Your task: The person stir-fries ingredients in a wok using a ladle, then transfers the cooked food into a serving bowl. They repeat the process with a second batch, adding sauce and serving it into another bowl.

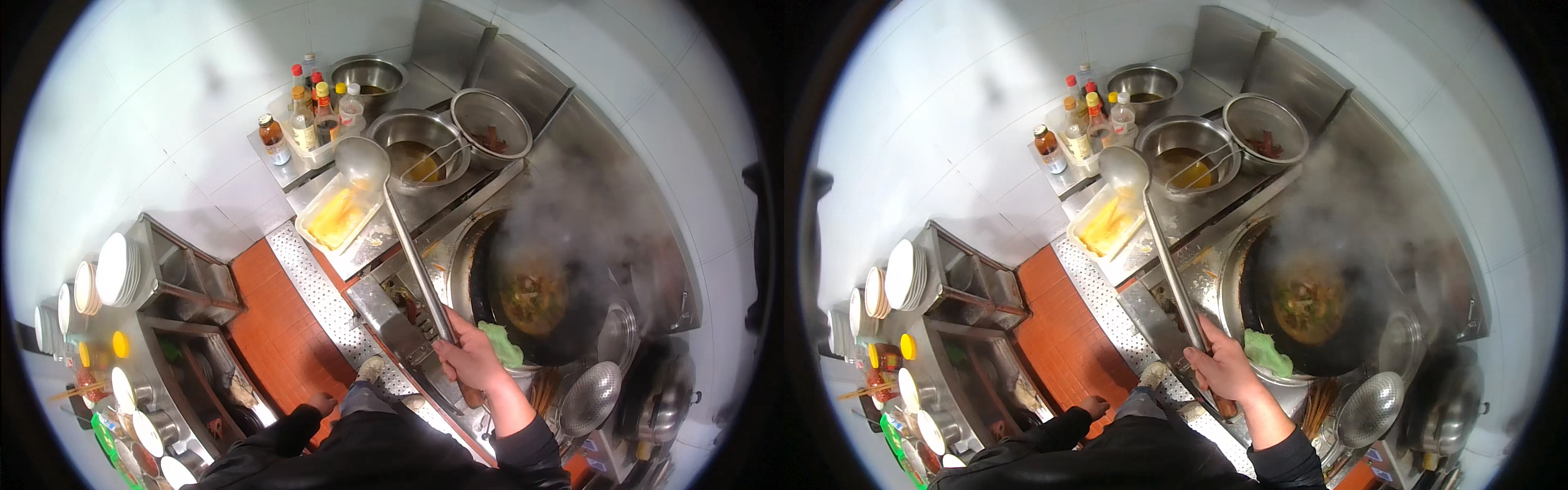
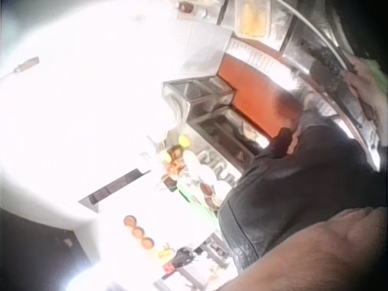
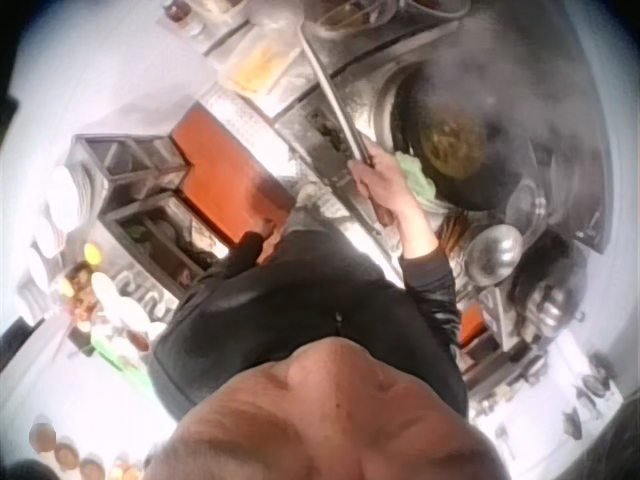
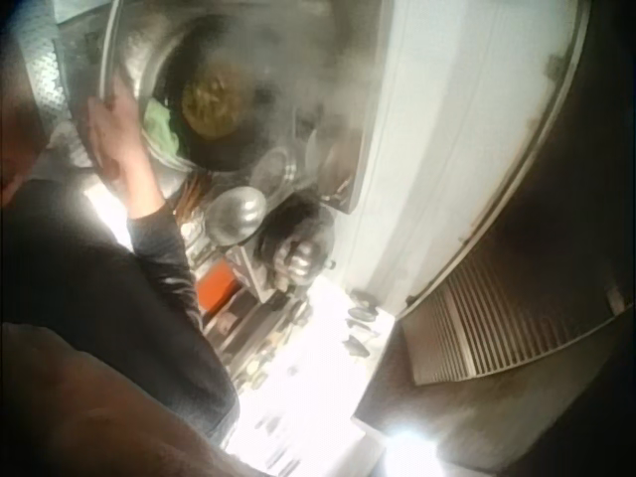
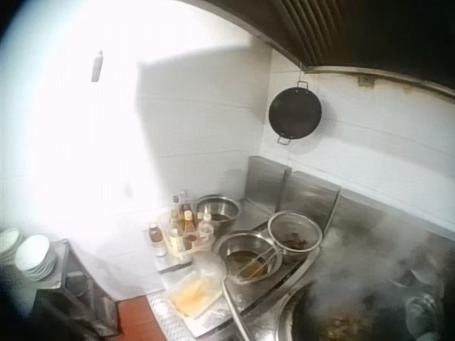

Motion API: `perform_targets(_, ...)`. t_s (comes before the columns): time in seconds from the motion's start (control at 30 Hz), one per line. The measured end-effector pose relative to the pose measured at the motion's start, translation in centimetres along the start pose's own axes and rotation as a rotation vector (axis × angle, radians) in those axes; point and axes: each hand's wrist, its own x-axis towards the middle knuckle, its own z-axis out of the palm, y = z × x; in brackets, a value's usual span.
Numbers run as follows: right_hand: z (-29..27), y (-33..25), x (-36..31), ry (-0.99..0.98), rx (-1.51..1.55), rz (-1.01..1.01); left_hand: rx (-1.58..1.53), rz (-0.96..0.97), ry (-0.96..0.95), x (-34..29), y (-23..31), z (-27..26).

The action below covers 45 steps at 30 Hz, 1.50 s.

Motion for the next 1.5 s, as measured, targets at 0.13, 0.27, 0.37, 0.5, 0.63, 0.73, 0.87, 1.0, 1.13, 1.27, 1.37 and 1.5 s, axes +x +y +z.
perform_targets(0.13,-0.1,0.1,0.1,0.105,-0.356,-0.083,-0.065,-0.045,0.002,0.1,-1.2,0.6)
perform_targets(0.27,-1.2,0.8,-0.9,0.132,-0.326,-0.05,-0.037,-0.076,-0.042,1.4,-2.9,0.9)
perform_targets(0.37,-2.9,2.2,-2.8,0.135,0.16,-0.012,0.09,0.013,-0.065,3.0,-3.9,0.9)
perform_targets(0.5,-6.5,4.7,-8.9,0.096,0.533,-0.1,0.013,0.014,-0.15,5.1,-4.5,0.9)
perform_targets(0.63,-8.9,7.6,-14.4,0.405,0.537,-0.151,0.263,0.085,-0.193,6.3,-4.7,0.3)
perform_targets(0.73,-10.6,9.9,-16.4,0.672,0.498,-0.063,0.624,0.45,-0.227,6.8,-4.8,-0.5)
perform_targets(0.87,-12.6,12.7,-16.8,0.777,0.433,-0.016,0.298,0.281,-0.216,7.2,-3.9,-1.2)
perform_targets(1.0,-13.1,14.3,-16.5,0.828,0.409,-0.007,0.611,0.465,-0.171,7.5,-2.7,-1.7)
perform_targets(1.13,-13.1,14.3,-16.4,0.82,0.445,0.018,0.984,0.827,-0.134,7.9,-2.7,-1.6)
perform_targets(1.27,-13.2,14.0,-16.6,0.792,0.537,0.008,0.47,0.624,-0.199,8.1,-3.6,-0.5)
perform_targets(1.37,-13.3,13.7,-17.2,0.721,0.712,-0.043,0.753,0.684,-0.209,7.9,-4.2,0.0)
perform_targets(1.5,-12.6,12.8,-18.8,0.651,0.934,-0.11,0.242,0.318,-0.178,6.9,-4.3,0.2)
